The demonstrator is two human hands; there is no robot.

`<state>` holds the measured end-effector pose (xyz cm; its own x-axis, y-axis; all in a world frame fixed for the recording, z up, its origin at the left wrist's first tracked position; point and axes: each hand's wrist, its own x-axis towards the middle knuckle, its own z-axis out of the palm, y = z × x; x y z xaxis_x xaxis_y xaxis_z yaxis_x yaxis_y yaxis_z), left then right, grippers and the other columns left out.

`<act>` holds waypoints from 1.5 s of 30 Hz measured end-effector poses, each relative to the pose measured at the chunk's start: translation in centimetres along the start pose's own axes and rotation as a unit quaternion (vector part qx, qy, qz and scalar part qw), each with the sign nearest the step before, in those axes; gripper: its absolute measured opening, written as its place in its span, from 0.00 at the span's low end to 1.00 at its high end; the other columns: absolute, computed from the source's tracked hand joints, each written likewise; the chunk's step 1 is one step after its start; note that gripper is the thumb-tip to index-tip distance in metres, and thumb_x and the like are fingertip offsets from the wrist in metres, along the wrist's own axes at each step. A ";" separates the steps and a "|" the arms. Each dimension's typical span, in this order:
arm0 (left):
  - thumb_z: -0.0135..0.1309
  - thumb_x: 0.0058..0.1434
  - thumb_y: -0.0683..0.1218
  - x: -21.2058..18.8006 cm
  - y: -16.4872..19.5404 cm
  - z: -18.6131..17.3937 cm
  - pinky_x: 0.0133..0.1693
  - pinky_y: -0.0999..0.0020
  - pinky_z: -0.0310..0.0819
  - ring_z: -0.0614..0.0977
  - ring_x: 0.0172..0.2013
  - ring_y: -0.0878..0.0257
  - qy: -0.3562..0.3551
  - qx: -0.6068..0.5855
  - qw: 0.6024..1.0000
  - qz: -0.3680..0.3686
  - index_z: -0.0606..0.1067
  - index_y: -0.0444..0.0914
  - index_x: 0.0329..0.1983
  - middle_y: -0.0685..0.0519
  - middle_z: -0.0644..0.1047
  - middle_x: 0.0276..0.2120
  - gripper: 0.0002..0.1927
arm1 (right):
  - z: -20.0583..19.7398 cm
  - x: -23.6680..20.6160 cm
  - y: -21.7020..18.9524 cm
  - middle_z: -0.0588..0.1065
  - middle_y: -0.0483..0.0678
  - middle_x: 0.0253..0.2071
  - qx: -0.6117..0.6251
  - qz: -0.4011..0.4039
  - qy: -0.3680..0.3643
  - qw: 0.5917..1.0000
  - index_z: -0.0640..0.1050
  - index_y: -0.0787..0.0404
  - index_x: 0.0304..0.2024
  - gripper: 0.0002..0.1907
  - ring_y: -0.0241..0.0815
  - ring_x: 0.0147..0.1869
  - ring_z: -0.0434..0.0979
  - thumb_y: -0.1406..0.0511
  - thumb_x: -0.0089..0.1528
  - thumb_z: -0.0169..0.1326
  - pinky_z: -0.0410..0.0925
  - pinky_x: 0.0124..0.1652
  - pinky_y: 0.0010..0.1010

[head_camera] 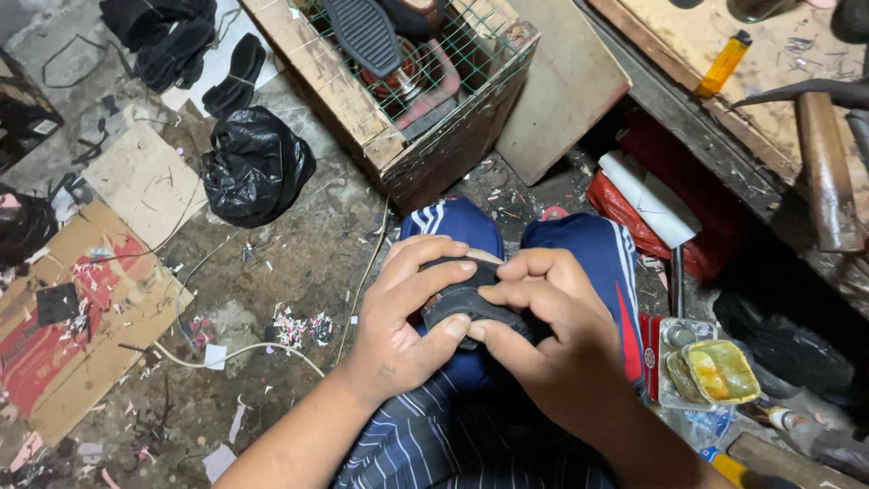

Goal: The person sits on the floor of a shoe workshop, fits a rubber sole onto a shoe upper, presses the sole and upper together by hand, and uses a hammer to set the sole, then trims the sole edge with a knife. They handle the shoe, soles, hammer, and knife while working on the pair one shoe at a time.

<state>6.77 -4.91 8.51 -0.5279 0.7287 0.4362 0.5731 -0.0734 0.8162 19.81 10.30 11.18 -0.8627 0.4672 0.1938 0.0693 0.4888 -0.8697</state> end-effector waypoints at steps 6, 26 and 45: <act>0.58 0.61 0.48 -0.3 -0.3 0.2 0.66 0.52 0.71 0.77 0.61 0.46 0.011 0.017 1.000 0.003 0.77 0.36 0.53 0.45 0.77 0.56 0.19 | 0.9 0.4 -0.1 0.73 0.50 0.49 0.019 0.000 0.005 1.000 0.80 0.61 0.38 0.15 0.42 0.51 0.77 0.67 0.50 0.68 0.71 0.49 0.29; 0.52 0.67 0.41 -3.9 -3.2 0.9 0.66 0.57 0.69 0.77 0.60 0.51 0.086 -0.140 0.982 -0.093 0.74 0.33 0.51 0.43 0.76 0.55 0.11 | 0.9 -0.4 2.7 0.71 0.57 0.54 -0.036 -0.074 -0.036 0.996 0.74 0.62 0.50 0.26 0.50 0.56 0.75 0.66 0.51 0.69 0.70 0.54 0.37; 0.58 0.61 0.42 -2.7 -3.9 0.6 0.68 0.58 0.64 0.74 0.63 0.51 -0.034 -0.036 0.992 -0.119 0.71 0.35 0.59 0.44 0.72 0.58 0.22 | 1.9 -1.6 6.0 0.76 0.46 0.46 -0.094 -0.040 -0.022 0.995 0.78 0.58 0.34 0.09 0.48 0.53 0.75 0.65 0.54 0.65 0.61 0.57 0.42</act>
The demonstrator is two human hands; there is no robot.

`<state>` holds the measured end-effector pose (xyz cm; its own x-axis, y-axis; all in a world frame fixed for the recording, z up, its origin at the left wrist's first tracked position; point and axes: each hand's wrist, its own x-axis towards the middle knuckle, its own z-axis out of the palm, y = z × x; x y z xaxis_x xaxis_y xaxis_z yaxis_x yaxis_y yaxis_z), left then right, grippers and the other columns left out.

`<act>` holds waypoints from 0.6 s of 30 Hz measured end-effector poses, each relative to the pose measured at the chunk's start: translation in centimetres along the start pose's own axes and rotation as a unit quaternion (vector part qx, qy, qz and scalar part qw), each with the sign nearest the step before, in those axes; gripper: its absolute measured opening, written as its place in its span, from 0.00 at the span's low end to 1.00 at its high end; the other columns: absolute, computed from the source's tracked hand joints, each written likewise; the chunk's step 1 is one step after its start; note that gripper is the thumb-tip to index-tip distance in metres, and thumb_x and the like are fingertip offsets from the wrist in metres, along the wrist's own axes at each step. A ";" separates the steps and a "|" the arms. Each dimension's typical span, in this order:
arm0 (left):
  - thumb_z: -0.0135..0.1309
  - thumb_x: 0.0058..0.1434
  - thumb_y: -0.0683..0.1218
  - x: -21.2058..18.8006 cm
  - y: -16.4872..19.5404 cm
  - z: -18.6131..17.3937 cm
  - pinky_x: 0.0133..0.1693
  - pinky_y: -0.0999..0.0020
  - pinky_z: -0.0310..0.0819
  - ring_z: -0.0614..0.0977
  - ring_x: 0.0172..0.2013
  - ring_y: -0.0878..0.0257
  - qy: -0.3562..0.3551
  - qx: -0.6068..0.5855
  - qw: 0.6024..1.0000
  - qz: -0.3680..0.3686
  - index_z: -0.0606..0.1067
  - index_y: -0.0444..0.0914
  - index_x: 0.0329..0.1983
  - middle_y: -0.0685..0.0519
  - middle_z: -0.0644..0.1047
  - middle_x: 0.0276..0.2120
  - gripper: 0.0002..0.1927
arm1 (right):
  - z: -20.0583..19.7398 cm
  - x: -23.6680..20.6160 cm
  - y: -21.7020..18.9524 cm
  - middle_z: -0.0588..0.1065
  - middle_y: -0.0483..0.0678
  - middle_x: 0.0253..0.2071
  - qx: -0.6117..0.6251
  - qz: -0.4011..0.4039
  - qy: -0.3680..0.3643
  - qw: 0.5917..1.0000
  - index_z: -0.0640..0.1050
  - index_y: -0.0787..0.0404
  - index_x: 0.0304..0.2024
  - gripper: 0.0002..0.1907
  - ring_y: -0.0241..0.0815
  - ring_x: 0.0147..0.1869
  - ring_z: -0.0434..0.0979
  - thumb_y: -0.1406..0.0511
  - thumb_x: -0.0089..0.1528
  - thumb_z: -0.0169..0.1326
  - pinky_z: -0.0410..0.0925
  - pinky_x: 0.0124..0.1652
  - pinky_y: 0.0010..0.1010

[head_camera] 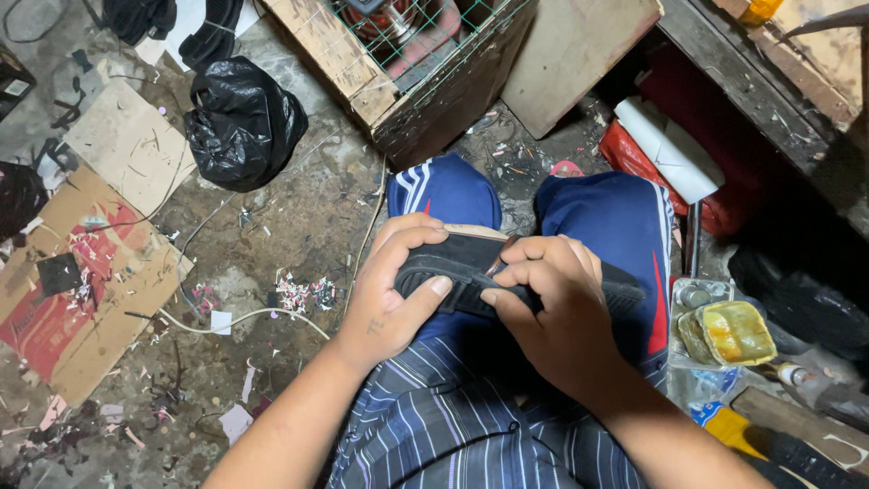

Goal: The person sits on the floor of a shoe workshop, fits a rubber sole onto a shoe upper, presses the sole and upper together by hand, and uses a hammer to set the sole, then trims the sole edge with a knife. They handle the shoe, soles, hammer, and knife while working on the pair one shoe at a time.

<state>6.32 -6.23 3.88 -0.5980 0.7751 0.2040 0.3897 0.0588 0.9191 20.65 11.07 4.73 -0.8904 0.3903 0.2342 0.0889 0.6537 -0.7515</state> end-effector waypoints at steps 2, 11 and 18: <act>0.58 0.62 0.41 0.0 -0.1 0.1 0.67 0.59 0.65 0.75 0.62 0.51 0.006 -0.006 1.000 -0.001 0.71 0.35 0.58 0.43 0.72 0.59 0.21 | 0.2 0.1 -0.2 0.76 0.46 0.46 -0.008 0.003 0.008 1.000 0.79 0.57 0.34 0.09 0.49 0.54 0.75 0.65 0.54 0.65 0.61 0.57 0.42; 0.58 0.63 0.43 0.1 -0.9 0.5 0.66 0.60 0.66 0.76 0.61 0.52 0.050 -0.009 0.998 -0.028 0.72 0.35 0.57 0.44 0.73 0.58 0.20 | -1.3 0.7 -0.1 0.74 0.54 0.51 -0.026 -0.003 0.027 0.999 0.78 0.64 0.43 0.22 0.56 0.58 0.72 0.62 0.49 0.68 0.62 0.58 0.45; 0.58 0.63 0.43 0.1 -1.3 1.2 0.66 0.59 0.64 0.74 0.63 0.52 0.070 -0.028 0.996 -0.052 0.72 0.35 0.57 0.44 0.73 0.59 0.19 | -1.7 -0.2 0.7 0.76 0.51 0.50 -0.078 -0.010 0.032 0.996 0.82 0.59 0.39 0.14 0.53 0.56 0.74 0.61 0.53 0.67 0.58 0.64 0.50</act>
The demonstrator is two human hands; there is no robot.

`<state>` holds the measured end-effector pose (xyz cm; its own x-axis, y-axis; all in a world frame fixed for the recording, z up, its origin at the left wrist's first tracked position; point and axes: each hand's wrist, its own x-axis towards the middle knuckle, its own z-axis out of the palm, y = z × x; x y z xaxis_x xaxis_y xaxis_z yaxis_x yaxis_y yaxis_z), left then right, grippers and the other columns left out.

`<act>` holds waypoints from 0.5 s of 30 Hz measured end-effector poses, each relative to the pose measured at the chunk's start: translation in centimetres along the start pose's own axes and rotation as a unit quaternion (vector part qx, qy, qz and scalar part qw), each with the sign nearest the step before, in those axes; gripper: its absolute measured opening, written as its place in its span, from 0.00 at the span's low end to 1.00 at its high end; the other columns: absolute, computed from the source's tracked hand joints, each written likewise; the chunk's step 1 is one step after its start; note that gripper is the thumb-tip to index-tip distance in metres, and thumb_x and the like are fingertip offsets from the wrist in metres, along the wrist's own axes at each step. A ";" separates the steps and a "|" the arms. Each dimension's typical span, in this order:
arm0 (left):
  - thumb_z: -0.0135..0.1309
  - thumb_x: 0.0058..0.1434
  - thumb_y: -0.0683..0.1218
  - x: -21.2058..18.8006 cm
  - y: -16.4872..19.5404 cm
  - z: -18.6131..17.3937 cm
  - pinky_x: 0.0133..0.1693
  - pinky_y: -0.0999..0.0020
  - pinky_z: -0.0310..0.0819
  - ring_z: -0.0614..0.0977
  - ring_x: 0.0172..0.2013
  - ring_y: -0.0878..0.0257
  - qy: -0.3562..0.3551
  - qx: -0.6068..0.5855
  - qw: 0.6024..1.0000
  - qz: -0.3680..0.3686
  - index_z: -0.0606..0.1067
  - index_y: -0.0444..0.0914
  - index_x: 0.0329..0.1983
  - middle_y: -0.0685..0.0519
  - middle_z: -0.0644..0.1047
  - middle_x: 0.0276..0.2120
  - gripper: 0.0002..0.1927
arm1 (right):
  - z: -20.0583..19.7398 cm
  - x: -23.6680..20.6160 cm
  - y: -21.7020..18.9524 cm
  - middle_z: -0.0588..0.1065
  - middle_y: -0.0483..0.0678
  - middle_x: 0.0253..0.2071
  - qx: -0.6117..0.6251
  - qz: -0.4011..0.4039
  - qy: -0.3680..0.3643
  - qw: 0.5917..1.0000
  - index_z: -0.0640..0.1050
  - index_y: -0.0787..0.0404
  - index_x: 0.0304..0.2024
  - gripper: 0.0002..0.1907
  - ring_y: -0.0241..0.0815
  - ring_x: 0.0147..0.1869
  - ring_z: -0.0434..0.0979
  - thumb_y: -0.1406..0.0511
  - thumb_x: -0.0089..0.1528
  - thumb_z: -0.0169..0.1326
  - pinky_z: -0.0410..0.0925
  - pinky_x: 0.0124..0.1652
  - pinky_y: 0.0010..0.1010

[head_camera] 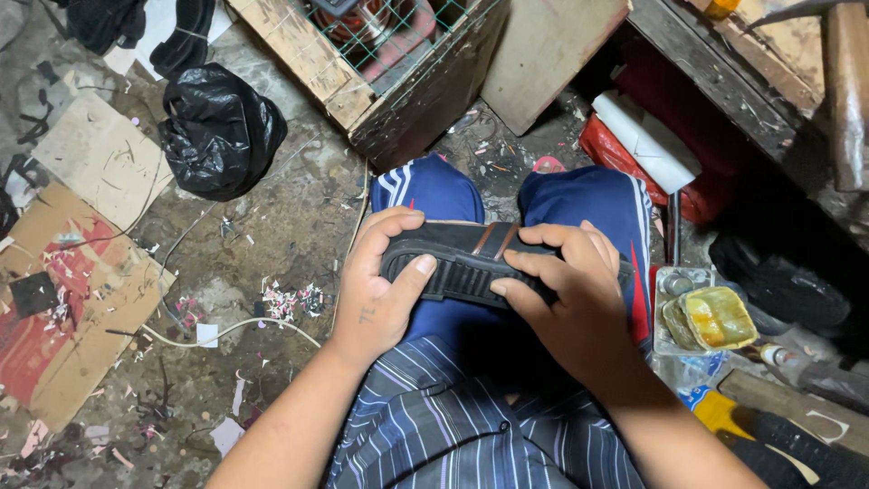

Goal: The person sits on the floor of a shoe workshop, fits a rubber sole onto a shoe upper, presses the sole and upper together by hand, and uses a hammer to set the sole, then trims the sole edge with a knife. They handle the shoe, soles, hammer, and knife while working on the pair one shoe at a time.

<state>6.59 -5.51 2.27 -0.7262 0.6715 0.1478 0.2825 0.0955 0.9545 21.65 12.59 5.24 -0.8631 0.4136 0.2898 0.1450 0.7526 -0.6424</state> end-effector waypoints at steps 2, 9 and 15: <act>0.57 0.63 0.43 0.0 -0.1 0.0 0.67 0.59 0.64 0.74 0.63 0.52 -0.005 0.009 1.000 0.005 0.72 0.35 0.57 0.44 0.73 0.59 0.19 | 0.3 -0.1 0.0 0.76 0.50 0.49 0.002 0.011 0.008 1.000 0.82 0.58 0.36 0.11 0.52 0.55 0.74 0.62 0.53 0.66 0.59 0.63 0.48; 0.57 0.64 0.44 0.1 -0.3 0.0 0.67 0.59 0.63 0.74 0.63 0.52 -0.010 0.013 1.000 0.007 0.72 0.35 0.57 0.44 0.73 0.59 0.20 | 0.5 0.7 -0.1 0.80 0.43 0.42 0.012 0.033 -0.003 0.999 0.79 0.58 0.31 0.07 0.47 0.51 0.77 0.63 0.55 0.64 0.64 0.55 0.41; 0.57 0.63 0.45 0.1 0.0 -0.3 0.67 0.58 0.63 0.74 0.63 0.52 -0.016 0.027 1.000 -0.003 0.72 0.35 0.57 0.44 0.73 0.59 0.20 | 0.2 1.4 -0.1 0.81 0.43 0.39 0.010 0.013 -0.012 1.000 0.79 0.58 0.29 0.08 0.47 0.48 0.78 0.63 0.55 0.64 0.67 0.51 0.40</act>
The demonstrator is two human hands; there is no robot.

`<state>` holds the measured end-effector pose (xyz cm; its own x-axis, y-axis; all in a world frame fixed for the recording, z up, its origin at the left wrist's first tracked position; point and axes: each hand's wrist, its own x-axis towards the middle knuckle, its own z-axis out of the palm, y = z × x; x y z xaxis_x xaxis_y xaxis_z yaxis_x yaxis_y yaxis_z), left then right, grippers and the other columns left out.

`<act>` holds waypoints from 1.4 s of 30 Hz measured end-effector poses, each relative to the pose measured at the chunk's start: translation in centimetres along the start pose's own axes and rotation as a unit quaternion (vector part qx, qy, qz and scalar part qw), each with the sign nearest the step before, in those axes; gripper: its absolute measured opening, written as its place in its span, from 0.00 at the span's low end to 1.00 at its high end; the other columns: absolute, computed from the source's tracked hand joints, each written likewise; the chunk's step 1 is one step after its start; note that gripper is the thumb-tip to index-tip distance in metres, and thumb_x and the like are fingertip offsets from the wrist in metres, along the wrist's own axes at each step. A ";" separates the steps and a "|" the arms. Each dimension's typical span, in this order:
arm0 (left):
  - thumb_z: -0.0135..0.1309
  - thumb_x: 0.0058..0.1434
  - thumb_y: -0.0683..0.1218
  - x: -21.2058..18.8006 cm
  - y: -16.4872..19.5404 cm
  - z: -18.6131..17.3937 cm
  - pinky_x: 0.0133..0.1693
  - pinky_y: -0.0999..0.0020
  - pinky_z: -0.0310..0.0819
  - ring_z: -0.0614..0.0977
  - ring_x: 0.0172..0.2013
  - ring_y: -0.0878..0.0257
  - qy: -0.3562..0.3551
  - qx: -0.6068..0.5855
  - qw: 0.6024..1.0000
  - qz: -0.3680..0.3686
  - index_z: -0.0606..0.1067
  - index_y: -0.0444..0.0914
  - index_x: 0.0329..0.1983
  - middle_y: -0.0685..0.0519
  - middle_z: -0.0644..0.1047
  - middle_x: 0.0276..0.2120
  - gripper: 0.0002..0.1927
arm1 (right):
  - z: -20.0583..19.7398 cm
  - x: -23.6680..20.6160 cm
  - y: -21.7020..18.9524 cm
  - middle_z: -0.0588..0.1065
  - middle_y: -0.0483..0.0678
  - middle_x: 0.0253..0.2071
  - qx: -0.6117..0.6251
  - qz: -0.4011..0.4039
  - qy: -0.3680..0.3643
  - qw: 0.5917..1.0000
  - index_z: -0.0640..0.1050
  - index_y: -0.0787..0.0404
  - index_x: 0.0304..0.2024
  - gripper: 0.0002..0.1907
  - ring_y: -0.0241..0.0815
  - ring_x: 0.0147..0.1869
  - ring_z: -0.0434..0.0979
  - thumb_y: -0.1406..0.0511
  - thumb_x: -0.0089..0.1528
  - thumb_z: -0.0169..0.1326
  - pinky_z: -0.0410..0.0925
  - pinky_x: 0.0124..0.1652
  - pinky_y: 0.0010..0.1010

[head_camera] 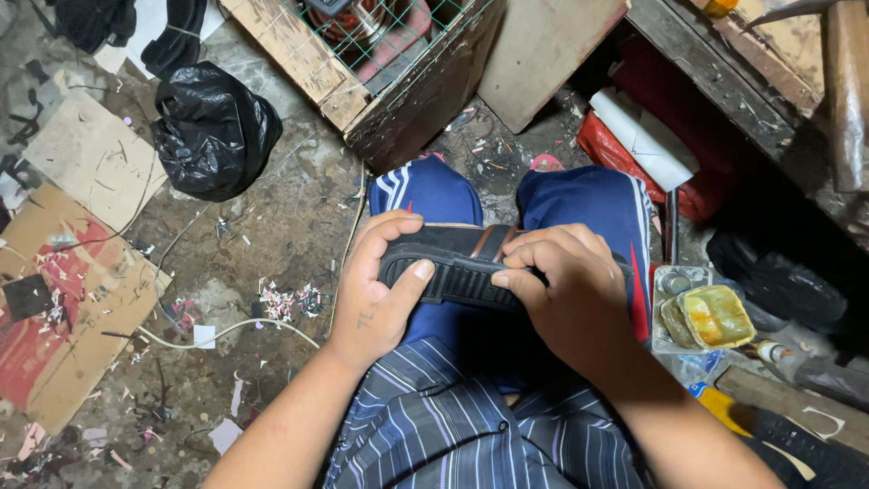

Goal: The person sits on the floor of a shoe workshop, fits a rubber sole onto a shoe upper, presses the sole and upper together by hand, and uses a hammer to set the sole, then trims the sole edge with a knife. They handle the shoe, soles, hammer, and knife while working on the pair one shoe at a time.

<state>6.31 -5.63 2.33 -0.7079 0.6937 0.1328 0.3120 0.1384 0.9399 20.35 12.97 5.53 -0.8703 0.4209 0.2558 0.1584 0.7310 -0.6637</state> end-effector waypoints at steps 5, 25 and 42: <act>0.56 0.63 0.44 0.1 0.0 -0.1 0.67 0.59 0.63 0.74 0.63 0.52 -0.002 -0.003 1.000 0.006 0.72 0.35 0.57 0.44 0.73 0.59 0.20 | 0.0 0.2 0.1 0.81 0.44 0.38 -0.008 0.000 -0.010 1.000 0.79 0.58 0.28 0.08 0.48 0.46 0.78 0.63 0.54 0.65 0.68 0.50 0.40; 0.58 0.60 0.43 -0.2 -0.2 -0.1 0.66 0.60 0.64 0.74 0.63 0.52 -0.041 -0.013 0.999 0.022 0.69 0.35 0.59 0.44 0.71 0.59 0.24 | 1.0 0.4 -1.4 0.78 0.42 0.46 0.001 -0.043 -0.018 0.999 0.83 0.56 0.37 0.13 0.45 0.53 0.75 0.62 0.50 0.67 0.61 0.54 0.42; 0.63 0.57 0.40 0.1 0.2 1.9 0.62 0.61 0.69 0.78 0.58 0.53 0.065 -0.010 0.998 -0.013 0.73 0.35 0.53 0.44 0.76 0.55 0.21 | 0.5 3.4 -1.3 0.77 0.47 0.38 -0.027 -0.031 -0.050 0.998 0.78 0.59 0.39 0.19 0.52 0.46 0.75 0.63 0.48 0.68 0.60 0.61 0.48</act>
<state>7.50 -4.18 1.93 -0.7921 0.5928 0.1455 0.2794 0.1401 0.9499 16.97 13.14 6.88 -0.9208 0.3204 0.2222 0.1254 0.7829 -0.6094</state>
